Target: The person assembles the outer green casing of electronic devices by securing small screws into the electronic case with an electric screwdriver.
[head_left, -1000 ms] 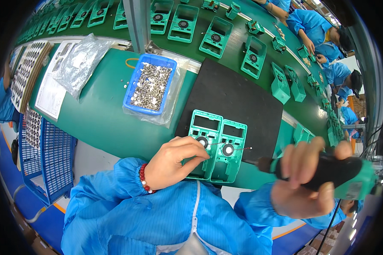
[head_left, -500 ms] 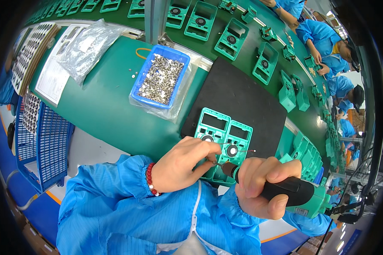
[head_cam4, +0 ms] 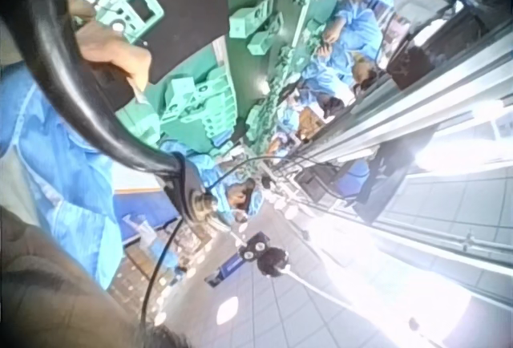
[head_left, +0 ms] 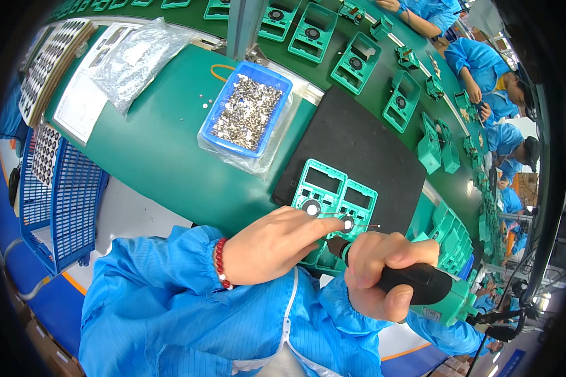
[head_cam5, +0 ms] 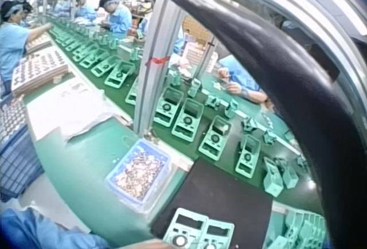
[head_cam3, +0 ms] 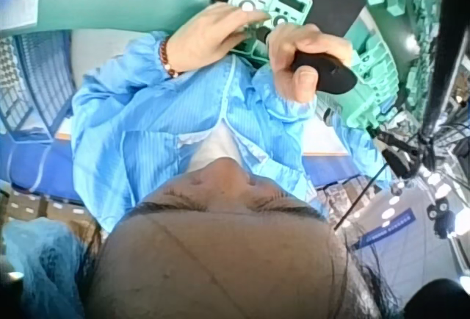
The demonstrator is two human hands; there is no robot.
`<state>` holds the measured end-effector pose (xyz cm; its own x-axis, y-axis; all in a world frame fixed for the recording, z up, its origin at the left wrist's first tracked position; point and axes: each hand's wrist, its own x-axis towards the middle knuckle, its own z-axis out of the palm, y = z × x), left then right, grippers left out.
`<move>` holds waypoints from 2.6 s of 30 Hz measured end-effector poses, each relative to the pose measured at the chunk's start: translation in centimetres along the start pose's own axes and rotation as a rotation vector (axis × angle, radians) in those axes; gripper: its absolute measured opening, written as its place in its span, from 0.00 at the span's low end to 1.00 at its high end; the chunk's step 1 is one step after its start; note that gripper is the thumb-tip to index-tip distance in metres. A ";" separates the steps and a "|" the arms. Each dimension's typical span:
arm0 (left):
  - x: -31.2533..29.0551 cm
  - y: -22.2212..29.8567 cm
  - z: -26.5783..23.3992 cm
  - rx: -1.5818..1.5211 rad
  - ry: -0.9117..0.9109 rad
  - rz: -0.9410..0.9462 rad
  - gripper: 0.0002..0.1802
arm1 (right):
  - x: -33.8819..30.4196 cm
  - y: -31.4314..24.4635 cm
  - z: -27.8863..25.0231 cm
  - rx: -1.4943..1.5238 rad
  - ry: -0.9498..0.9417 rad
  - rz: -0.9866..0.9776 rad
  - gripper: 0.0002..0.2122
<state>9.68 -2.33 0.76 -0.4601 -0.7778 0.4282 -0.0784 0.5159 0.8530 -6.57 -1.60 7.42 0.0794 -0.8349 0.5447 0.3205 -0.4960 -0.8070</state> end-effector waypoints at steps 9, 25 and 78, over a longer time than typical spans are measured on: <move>6.1 -9.6 -11.2 0.925 -0.086 -0.020 0.09 | -1.6 2.2 -0.1 -0.308 0.267 0.071 0.18; 7.5 -9.8 -11.0 0.973 -0.030 -0.047 0.09 | -1.3 3.8 0.1 -0.266 0.237 0.149 0.18; -0.3 -0.8 -1.4 0.301 -0.051 0.099 0.12 | -0.9 -0.3 -0.3 -0.037 -0.103 0.020 0.19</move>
<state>11.12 -3.02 0.43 -0.5216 -0.7035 0.4828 -0.2855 0.6771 0.6782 -7.01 -0.78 7.09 0.1824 -0.8169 0.5471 0.2827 -0.4894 -0.8250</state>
